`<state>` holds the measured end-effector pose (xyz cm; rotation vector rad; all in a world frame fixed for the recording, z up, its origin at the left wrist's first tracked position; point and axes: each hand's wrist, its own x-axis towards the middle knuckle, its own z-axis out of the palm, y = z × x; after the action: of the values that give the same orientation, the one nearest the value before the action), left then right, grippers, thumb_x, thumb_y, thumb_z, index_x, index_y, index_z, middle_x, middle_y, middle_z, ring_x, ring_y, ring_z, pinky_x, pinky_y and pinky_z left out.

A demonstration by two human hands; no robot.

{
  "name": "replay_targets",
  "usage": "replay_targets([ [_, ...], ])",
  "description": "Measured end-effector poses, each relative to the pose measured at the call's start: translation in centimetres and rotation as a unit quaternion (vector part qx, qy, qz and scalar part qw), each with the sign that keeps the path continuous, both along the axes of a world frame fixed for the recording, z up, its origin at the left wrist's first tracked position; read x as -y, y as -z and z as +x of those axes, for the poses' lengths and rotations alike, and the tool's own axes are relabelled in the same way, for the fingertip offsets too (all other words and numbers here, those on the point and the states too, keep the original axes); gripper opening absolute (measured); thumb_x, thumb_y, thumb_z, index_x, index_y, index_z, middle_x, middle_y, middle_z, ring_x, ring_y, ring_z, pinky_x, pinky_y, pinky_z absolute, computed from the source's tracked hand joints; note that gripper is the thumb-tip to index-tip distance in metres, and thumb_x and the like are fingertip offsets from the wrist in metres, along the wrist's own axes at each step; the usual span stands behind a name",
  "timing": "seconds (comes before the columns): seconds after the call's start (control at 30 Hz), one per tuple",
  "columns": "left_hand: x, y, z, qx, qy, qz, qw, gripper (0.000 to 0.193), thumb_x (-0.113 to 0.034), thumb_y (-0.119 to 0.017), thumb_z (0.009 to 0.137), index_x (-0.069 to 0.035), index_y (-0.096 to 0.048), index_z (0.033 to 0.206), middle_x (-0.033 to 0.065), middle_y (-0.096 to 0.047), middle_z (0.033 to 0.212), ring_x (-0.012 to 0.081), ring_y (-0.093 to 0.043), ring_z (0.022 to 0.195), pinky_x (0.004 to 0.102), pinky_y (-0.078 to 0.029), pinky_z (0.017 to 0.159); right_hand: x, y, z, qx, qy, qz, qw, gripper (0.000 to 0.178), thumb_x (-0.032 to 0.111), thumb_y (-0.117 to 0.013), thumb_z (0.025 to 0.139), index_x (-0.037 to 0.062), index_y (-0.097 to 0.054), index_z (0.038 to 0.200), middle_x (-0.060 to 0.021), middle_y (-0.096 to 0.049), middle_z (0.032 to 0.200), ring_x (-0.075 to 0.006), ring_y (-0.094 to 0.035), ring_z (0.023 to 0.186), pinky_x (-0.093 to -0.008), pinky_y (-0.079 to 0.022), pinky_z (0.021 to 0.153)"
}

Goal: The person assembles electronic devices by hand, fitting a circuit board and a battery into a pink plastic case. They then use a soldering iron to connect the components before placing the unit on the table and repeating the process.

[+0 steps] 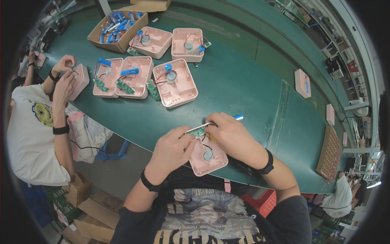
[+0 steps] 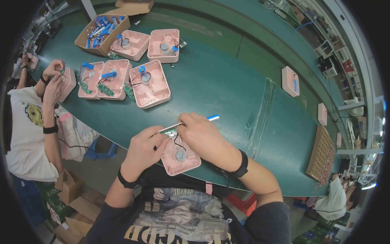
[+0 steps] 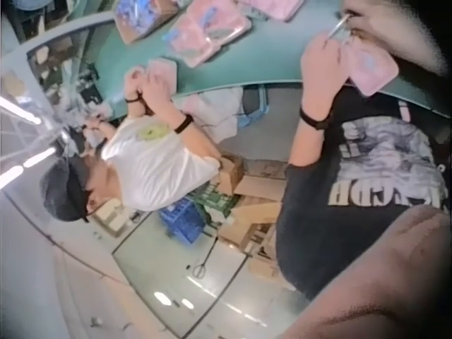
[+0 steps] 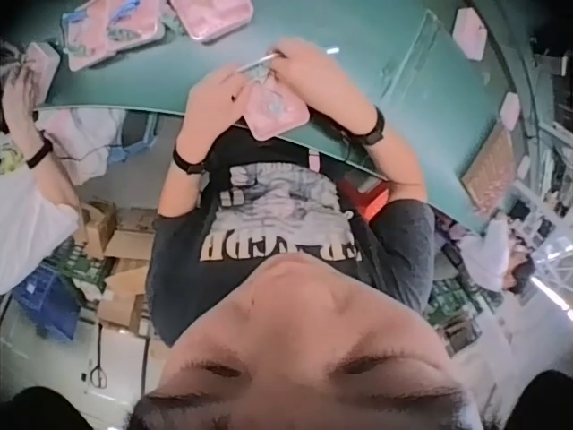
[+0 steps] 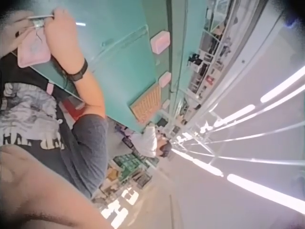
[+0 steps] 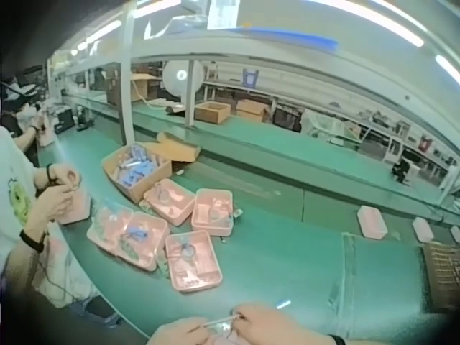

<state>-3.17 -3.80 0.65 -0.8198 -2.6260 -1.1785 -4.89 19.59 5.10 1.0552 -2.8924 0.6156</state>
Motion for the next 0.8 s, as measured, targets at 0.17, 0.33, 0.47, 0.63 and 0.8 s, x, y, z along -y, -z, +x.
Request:
replay_targets([
  [0.17, -0.1, -0.1, 0.1, -0.003, -0.003, 0.003, 1.000, 0.009, -0.008, -0.080, 0.086, -0.004, -0.075, 0.092, 0.0101, -0.073, 0.108, 0.0291, -0.073, 0.091, 0.0392, -0.062, 0.076, 0.4, -0.1, 0.4, -0.023, 0.009, 0.037, 0.999, 0.017, 0.009, -0.073, 0.084, 0.0012, -0.076, 0.098, -0.0097, -0.065, 0.112, -0.0280, -0.065, 0.099, -0.0398, -0.056, 0.086],
  [0.33, -0.1, -0.2, -0.1, 0.002, 0.001, 0.004, 1.000, 0.008, -0.009, -0.080, 0.086, -0.003, -0.075, 0.091, 0.0104, -0.073, 0.108, 0.0293, -0.073, 0.091, 0.0392, -0.062, 0.076, 0.1, 0.4, 0.4, -0.011, 0.022, 0.021, 0.999, 0.021, 0.009, -0.074, 0.083, 0.0016, -0.076, 0.103, -0.0099, -0.066, 0.113, -0.0281, -0.066, 0.099, -0.0414, -0.056, 0.087],
  [0.47, 0.0, -0.1, -0.1, -0.006, -0.011, 0.006, 1.000, 0.007, -0.008, -0.081, 0.086, -0.003, -0.077, 0.090, 0.0114, -0.075, 0.106, 0.0297, -0.074, 0.088, 0.0388, -0.061, 0.074, -0.9, 0.1, -0.7, 0.029, -0.024, -0.077, 0.996, 0.025, 0.011, -0.076, 0.086, 0.0026, -0.076, 0.109, -0.0097, -0.067, 0.115, -0.0297, -0.066, 0.102, -0.0431, -0.055, 0.089],
  [0.63, 0.1, 0.4, -0.2, -0.004, 0.003, 0.017, 1.000, 0.008, -0.009, -0.079, 0.087, -0.003, -0.076, 0.090, 0.0115, -0.072, 0.105, 0.0304, -0.072, 0.091, 0.0403, -0.060, 0.076, -5.7, -1.5, -2.1, 0.001, 0.073, -0.056, 0.996, 0.029, 0.012, -0.076, 0.090, 0.0044, -0.075, 0.117, -0.0089, -0.069, 0.121, -0.0328, -0.066, 0.110, -0.0427, -0.055, 0.093],
  [0.8, -0.5, 0.2, 0.1, -0.008, -0.025, 0.020, 0.999, 0.008, -0.007, -0.080, 0.084, -0.003, -0.076, 0.090, 0.0119, -0.071, 0.101, 0.0304, -0.070, 0.085, 0.0400, -0.058, 0.073, -6.2, -0.2, -1.4, 0.059, 0.064, 0.073, 0.994, 0.031, 0.009, -0.075, 0.090, 0.0042, -0.074, 0.121, -0.0103, -0.070, 0.120, -0.0352, -0.067, 0.111, -0.0424, -0.056, 0.095],
])
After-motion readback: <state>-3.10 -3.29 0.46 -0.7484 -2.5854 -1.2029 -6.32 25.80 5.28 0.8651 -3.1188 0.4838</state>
